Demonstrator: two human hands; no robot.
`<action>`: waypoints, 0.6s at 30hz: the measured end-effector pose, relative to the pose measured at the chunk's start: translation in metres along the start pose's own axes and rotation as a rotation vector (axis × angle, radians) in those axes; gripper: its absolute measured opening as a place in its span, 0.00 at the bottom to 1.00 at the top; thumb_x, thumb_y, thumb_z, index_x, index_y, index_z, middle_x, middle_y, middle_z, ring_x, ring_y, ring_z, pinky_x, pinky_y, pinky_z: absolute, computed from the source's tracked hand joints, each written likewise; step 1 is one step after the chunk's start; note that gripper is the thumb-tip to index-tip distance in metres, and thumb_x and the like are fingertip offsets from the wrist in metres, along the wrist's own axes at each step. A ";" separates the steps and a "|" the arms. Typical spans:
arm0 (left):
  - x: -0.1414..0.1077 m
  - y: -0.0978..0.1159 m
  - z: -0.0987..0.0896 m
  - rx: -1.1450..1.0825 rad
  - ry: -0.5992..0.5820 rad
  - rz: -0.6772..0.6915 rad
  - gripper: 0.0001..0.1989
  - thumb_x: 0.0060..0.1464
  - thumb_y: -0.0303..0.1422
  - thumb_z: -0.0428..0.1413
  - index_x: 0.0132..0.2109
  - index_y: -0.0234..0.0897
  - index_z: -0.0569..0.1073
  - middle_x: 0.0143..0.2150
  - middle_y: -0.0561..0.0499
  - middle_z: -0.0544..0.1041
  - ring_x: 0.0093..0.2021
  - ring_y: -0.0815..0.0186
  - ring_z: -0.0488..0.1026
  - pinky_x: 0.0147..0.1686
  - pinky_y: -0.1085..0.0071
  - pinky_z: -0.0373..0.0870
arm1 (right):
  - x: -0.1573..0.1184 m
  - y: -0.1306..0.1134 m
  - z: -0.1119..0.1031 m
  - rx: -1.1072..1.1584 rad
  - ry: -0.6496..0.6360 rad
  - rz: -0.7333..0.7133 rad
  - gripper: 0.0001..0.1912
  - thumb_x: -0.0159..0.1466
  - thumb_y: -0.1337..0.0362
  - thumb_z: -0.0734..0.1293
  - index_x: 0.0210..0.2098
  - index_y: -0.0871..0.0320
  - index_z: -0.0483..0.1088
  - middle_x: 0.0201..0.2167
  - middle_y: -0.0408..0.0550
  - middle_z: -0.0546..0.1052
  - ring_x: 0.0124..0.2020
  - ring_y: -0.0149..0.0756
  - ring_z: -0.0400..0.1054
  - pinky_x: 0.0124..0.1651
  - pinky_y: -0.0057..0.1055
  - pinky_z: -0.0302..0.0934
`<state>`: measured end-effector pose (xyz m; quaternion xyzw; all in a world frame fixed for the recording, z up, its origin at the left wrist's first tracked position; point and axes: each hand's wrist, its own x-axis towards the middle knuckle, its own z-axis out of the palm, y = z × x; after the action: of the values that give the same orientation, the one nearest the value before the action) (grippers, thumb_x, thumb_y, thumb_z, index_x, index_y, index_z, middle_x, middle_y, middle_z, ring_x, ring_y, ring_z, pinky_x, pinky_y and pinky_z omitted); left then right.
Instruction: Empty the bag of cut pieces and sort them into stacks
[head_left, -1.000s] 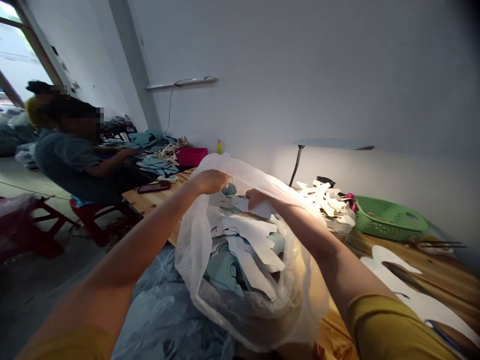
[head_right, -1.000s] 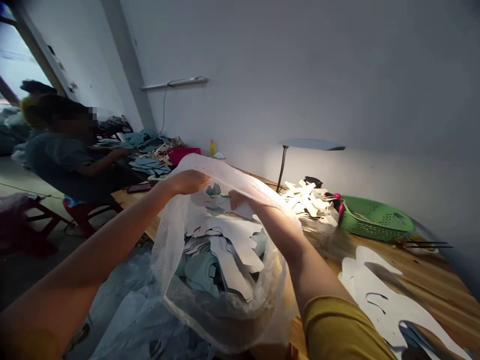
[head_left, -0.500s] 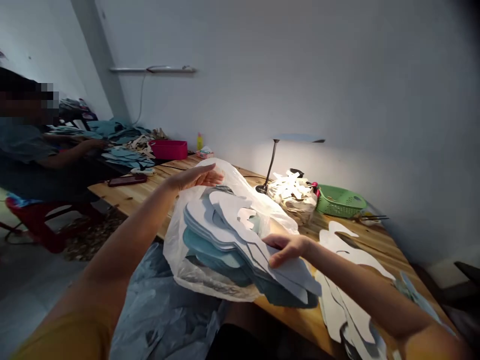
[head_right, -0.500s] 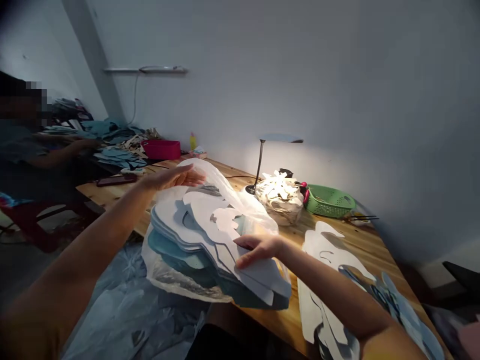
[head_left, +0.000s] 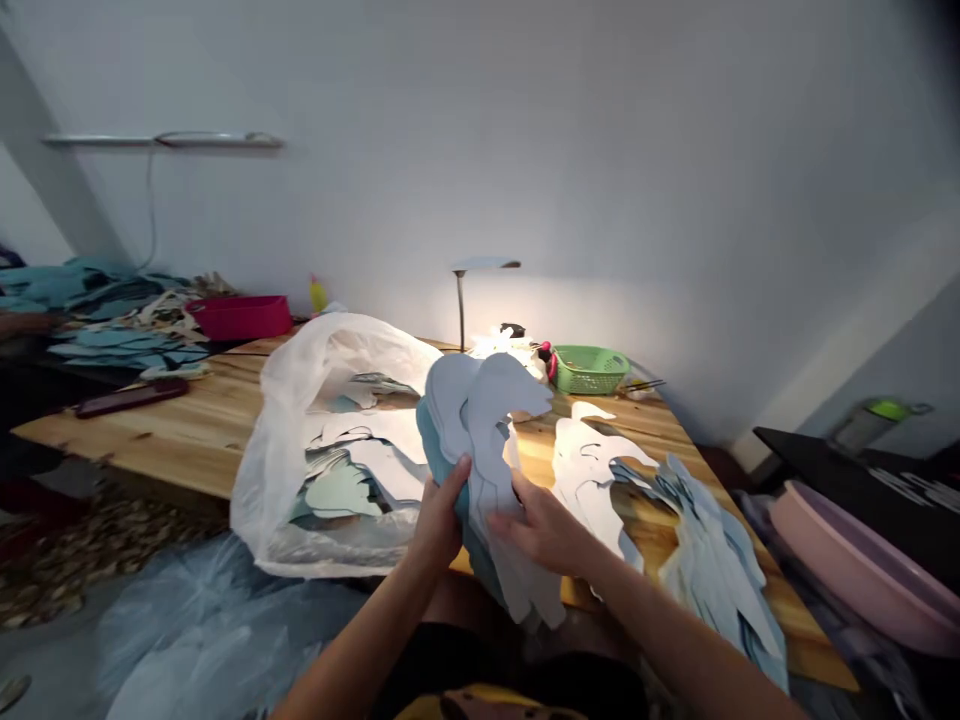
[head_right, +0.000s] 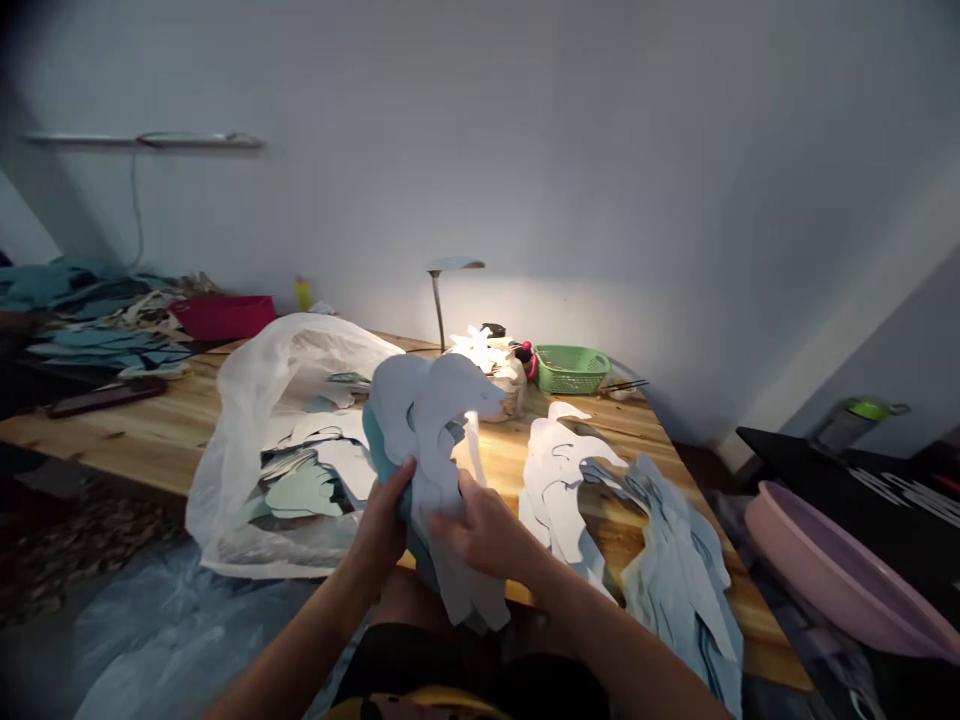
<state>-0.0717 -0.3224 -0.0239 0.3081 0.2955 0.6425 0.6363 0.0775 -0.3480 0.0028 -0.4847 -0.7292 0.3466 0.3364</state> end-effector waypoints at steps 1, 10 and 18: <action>0.003 -0.007 0.008 0.005 0.017 -0.016 0.31 0.43 0.48 0.70 0.50 0.32 0.78 0.41 0.42 0.83 0.45 0.51 0.80 0.47 0.61 0.77 | -0.006 0.003 0.004 -0.061 0.104 0.040 0.23 0.59 0.51 0.72 0.48 0.58 0.69 0.36 0.50 0.78 0.37 0.46 0.72 0.39 0.39 0.67; 0.031 -0.033 0.029 0.134 -0.179 -0.309 0.25 0.37 0.44 0.73 0.37 0.28 0.80 0.30 0.46 0.82 0.23 0.64 0.77 0.24 0.72 0.75 | -0.021 0.041 -0.016 0.502 0.400 0.034 0.21 0.58 0.53 0.72 0.47 0.56 0.69 0.41 0.47 0.77 0.39 0.40 0.74 0.43 0.37 0.72; 0.060 -0.038 0.024 0.009 -0.100 -0.441 0.17 0.41 0.38 0.72 0.33 0.31 0.76 0.26 0.52 0.78 0.24 0.68 0.77 0.30 0.71 0.80 | -0.041 0.068 -0.069 0.741 0.587 0.215 0.23 0.58 0.53 0.72 0.49 0.56 0.68 0.25 0.36 0.68 0.18 0.25 0.58 0.17 0.22 0.56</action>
<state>-0.0288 -0.2623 -0.0365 0.2705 0.3269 0.4704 0.7738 0.1788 -0.3551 -0.0234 -0.4821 -0.3770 0.4643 0.6402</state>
